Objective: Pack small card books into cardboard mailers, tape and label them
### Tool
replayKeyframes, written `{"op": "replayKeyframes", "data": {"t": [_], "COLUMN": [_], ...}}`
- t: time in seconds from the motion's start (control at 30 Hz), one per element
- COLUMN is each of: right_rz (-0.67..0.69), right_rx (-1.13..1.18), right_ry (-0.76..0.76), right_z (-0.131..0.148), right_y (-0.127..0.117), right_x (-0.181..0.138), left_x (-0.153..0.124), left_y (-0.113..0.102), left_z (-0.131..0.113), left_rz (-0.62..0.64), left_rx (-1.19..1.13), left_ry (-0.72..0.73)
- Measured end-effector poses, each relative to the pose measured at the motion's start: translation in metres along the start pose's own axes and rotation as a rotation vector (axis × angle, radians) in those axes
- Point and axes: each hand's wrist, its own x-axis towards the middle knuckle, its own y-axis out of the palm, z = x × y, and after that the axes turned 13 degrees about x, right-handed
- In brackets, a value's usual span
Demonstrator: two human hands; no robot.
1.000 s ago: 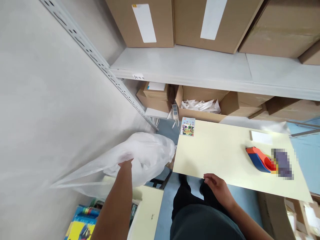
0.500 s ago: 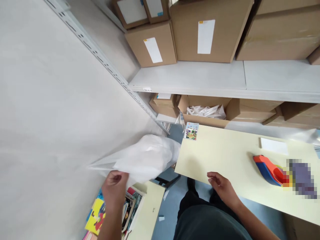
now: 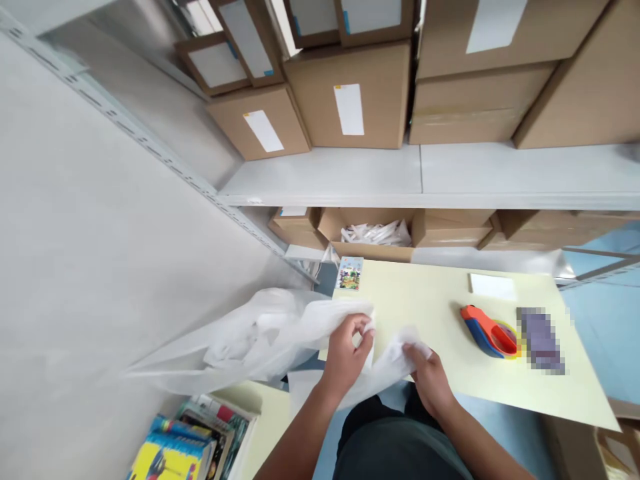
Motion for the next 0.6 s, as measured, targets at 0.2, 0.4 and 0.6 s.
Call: {"op": "replayKeyframes", "data": {"t": [0.2,0.4,0.6], "right_rz": [-0.335,-0.661,-0.661], "right_rx": [0.18,0.296,0.097], "right_ry": [-0.044,-0.029,-0.02], "right_z": [-0.017,-0.031,-0.037], "right_y": [-0.084,-0.148,-0.171], "right_x": [0.037,0.069,0.076], "left_x": [0.053,0.061,0.04], "left_y": [0.072,0.06,-0.051], "left_z": [0.03,0.049,0.067], "left_rz": [0.255,0.093,-0.192], "left_rx": [0.07,0.391,0.518], "left_ry": [-0.06,-0.061,-0.226]}}
